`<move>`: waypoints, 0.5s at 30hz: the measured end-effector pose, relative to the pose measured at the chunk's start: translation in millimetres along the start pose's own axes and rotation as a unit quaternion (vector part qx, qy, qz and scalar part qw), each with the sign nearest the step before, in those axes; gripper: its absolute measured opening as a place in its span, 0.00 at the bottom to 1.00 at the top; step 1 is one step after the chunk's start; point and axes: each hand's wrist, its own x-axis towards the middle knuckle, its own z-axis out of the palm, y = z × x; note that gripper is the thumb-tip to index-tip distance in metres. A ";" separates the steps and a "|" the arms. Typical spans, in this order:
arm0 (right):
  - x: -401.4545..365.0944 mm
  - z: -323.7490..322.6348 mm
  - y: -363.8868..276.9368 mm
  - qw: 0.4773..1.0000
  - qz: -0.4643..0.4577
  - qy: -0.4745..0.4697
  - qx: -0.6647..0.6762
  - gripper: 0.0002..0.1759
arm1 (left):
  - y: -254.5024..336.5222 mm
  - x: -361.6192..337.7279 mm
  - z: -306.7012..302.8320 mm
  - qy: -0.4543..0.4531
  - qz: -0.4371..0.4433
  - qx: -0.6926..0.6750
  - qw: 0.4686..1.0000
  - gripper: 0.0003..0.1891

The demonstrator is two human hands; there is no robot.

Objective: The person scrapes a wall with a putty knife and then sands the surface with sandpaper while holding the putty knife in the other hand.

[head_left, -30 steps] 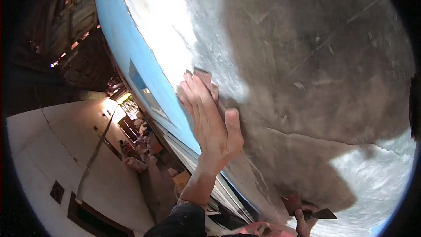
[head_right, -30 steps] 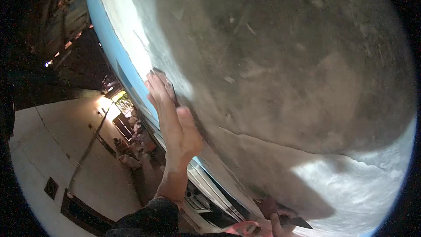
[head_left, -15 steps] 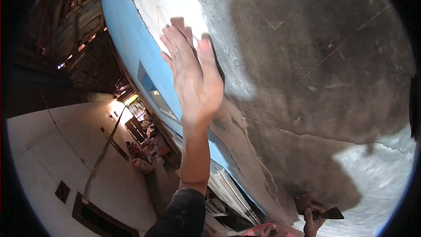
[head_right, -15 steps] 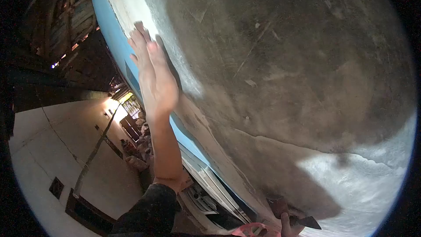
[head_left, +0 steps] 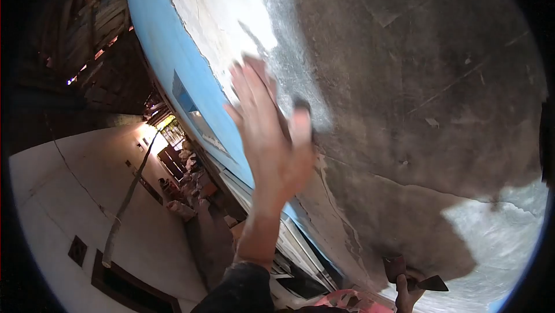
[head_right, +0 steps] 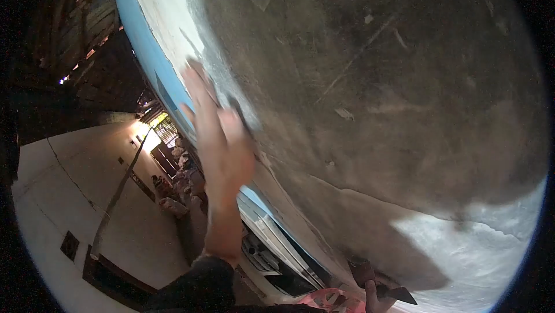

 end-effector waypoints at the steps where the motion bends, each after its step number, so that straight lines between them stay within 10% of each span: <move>1: 0.1 -0.6 -0.2 1.000 -0.005 0.001 -0.025 0.15 | -1.6 -21.9 4.9 -0.006 0.020 0.002 1.000 0.39; 15: 4.5 1.5 -1.8 0.996 -0.024 0.015 -0.085 0.10 | -1.7 -17.3 11.2 0.011 0.023 -0.081 0.996 0.45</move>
